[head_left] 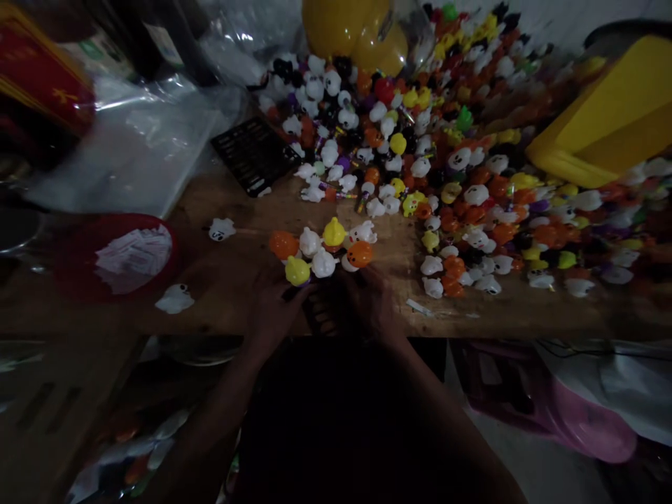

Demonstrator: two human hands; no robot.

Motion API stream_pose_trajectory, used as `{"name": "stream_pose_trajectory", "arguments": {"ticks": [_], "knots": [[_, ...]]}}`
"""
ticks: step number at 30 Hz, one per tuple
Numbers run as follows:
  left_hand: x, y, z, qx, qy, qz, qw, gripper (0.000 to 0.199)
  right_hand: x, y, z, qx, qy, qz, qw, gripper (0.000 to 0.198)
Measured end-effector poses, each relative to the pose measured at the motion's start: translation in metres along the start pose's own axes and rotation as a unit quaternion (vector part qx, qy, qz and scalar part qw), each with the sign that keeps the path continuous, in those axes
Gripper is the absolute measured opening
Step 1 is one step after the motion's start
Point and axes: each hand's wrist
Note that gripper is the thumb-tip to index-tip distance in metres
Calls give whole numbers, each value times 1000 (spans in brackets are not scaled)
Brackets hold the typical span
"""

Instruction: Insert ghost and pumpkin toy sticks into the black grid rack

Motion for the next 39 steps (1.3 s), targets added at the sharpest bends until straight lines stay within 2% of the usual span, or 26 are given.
{"name": "stream_pose_trajectory", "arguments": {"ticks": [6, 12, 17, 20, 23, 26, 29, 30, 32, 35, 37, 39], "knots": [[-1, -2, 0, 10, -14, -7, 1000, 23, 1, -8, -5, -7, 13, -19, 1000, 22], [-5, -5, -2, 15, -18, -27, 999, 22, 3, -10, -7, 57, 45, 1, 997, 25], [-8, -5, -7, 21, -20, -16, 999, 18, -2, -4, 0, 51, 67, 35, 996, 23], [-5, 1, -7, 31, -21, -3, 999, 19, 3, 14, -4, 47, 85, 49, 994, 23], [1, 16, -4, 48, -5, 14, 999, 24, 0, 48, -14, 66, 88, 15, 994, 24], [-6, 38, -3, 53, 28, 1, 998, 31, -34, 80, -20, 113, 75, -38, 990, 26], [-38, 56, -9, 28, 45, -80, 995, 33, -97, 80, -13, 160, 109, -34, 980, 24], [-54, 60, -12, 26, 41, -98, 994, 32, -119, 72, -9, 184, 126, -5, 975, 23], [-89, 62, -18, 39, 22, -97, 994, 32, -156, 50, 0, 247, 149, 75, 955, 22], [-143, 52, -25, 27, -42, -24, 998, 34, -185, 16, 9, 351, 156, 157, 910, 25], [-174, 40, -26, -24, -107, 19, 994, 37, -192, 3, 8, 391, 165, 174, 888, 27], [-199, 25, -26, -63, -155, 79, 983, 44, -194, 1, 4, 396, 186, 175, 882, 28]]}}
Point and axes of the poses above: each hand's wrist, its own x-axis away from the middle knuckle, its own y-axis out of the back of the hand, z = x × y, and after that the axes turned 4 degrees about -y, right-handed
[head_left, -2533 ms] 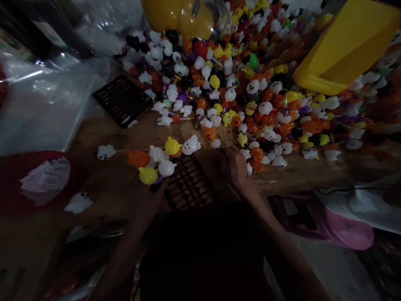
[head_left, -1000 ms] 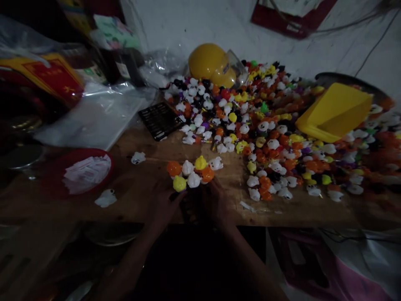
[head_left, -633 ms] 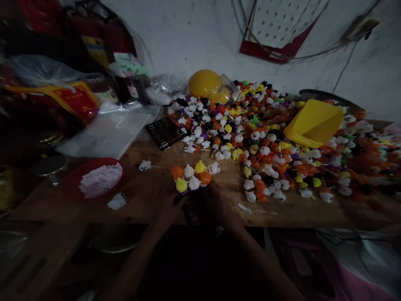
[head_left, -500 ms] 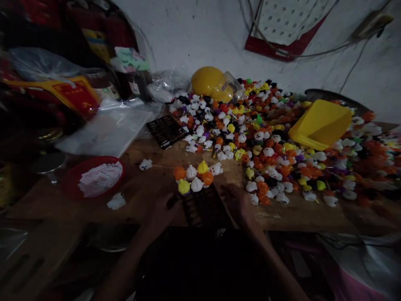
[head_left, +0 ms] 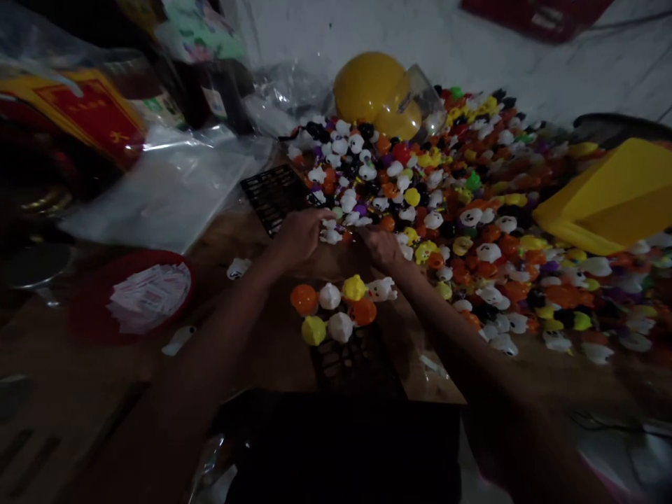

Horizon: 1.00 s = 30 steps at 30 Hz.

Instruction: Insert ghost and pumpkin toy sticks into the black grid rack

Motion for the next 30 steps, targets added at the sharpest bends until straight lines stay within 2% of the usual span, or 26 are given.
{"name": "stream_pose_trajectory", "arguments": {"ticks": [2, 4, 8, 11, 14, 18, 22, 27, 30], "knots": [[-20, -12, 6, -9, -18, 47, 999, 53, 5, 1, -9, -7, 1, -11, 1000, 30], [-35, -23, 10, -16, -21, 81, 996, 57, 17, 7, -23, -19, -27, -33, 999, 31], [-46, -34, 11, -45, -36, 125, 990, 42, 69, 19, -42, -89, -116, -134, 980, 16], [-41, -32, 8, -102, -21, 133, 986, 35, 125, 13, -28, -198, -167, -180, 949, 15], [-31, -30, 2, -142, 1, 126, 982, 27, 175, -4, 3, -296, -187, -175, 920, 21], [-22, -27, -9, -160, 21, 113, 980, 19, 211, -19, 26, -354, -206, -155, 899, 29], [-26, -16, -23, -151, 49, 83, 984, 19, 215, -20, 20, -283, -231, -123, 923, 28], [-33, 16, -29, -88, 90, 21, 992, 38, 192, -10, 11, -153, -271, -10, 950, 20], [-33, 32, -22, -70, 124, 15, 990, 45, 168, 2, 0, -112, -253, -14, 961, 21]]}}
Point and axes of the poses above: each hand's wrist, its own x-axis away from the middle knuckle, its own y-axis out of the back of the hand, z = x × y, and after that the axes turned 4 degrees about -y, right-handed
